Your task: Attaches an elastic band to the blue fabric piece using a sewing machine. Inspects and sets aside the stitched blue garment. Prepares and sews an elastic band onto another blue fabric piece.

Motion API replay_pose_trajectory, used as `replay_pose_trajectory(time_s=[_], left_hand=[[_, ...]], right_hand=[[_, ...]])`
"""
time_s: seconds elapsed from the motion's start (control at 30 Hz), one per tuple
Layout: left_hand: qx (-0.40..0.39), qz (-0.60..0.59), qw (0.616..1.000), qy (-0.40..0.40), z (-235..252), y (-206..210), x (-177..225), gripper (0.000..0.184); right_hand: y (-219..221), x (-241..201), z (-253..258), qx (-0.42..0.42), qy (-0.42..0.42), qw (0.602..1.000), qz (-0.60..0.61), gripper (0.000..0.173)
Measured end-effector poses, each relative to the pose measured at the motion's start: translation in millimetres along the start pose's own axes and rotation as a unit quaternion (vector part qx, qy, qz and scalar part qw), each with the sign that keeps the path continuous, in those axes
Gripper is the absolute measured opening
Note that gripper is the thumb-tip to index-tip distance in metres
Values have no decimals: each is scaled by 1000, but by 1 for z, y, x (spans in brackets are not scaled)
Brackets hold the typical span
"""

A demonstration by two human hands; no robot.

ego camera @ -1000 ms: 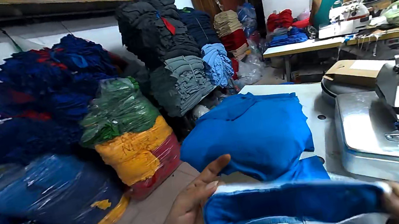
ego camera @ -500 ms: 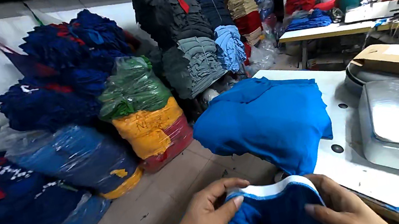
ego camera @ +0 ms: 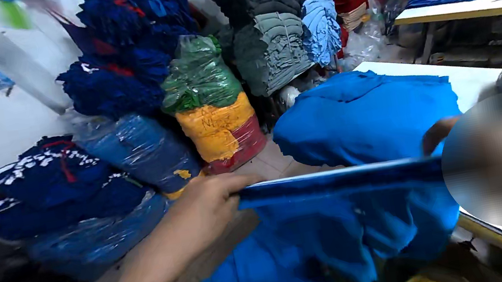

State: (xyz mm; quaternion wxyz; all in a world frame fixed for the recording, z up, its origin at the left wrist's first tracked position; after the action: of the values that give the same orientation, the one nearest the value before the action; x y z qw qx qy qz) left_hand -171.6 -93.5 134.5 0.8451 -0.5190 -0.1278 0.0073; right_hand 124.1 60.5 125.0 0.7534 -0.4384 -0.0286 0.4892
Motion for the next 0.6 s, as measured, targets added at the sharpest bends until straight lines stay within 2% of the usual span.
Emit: replay_pose_trajectory(time_s=[0.03,0.07,0.13,0.2,0.3,0.33,0.4,0.43,0.53,0.6], left_hand=[[-44,6,999,-9,-1,2,-4,42],[-87,11,996,-24,-2,5,-8,40],[-112,-16,993,-37,-8,-1,-14,37],[-72,-60,996,9,-16,-23,-11,39],[-9,-91,994,67,-28,-58,-10,42],[1,-119,991,53,-29,-66,-13,43],[4,-195,980,-48,-30,-68,-20,43],[-5,-187,976,-109,-27,-62,-24,39],[-108,-116,955,-252,-7,-24,-61,36],[-92,-96,940,-313,1,-18,-97,34]], right_hand=[[14,-9,-5,-56,-5,998,30,18],[24,-14,-9,-72,-22,996,41,19],[17,-10,-1,-53,-1,997,53,21],[-1,-10,12,-69,72,992,79,25],[-2,-37,17,-90,69,979,166,26],[-3,-48,22,-98,69,972,201,24],[-3,-64,37,-94,99,958,253,23],[4,-71,44,-85,110,958,250,21],[71,-76,46,-81,45,974,207,16],[118,-84,45,-130,30,971,197,18]])
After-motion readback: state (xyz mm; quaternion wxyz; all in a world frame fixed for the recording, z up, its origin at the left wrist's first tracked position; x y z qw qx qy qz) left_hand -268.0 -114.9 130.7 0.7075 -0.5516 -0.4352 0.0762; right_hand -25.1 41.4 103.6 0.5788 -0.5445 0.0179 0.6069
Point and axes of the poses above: each hand's wrist, its own z-axis towards the middle knuckle, its own y-axis out of the palm, x = y × z, the point moved 4 cm from there along z, towards the middle knuckle, and after that the axes turned 13 degrees about x, right-handed, at the moved point
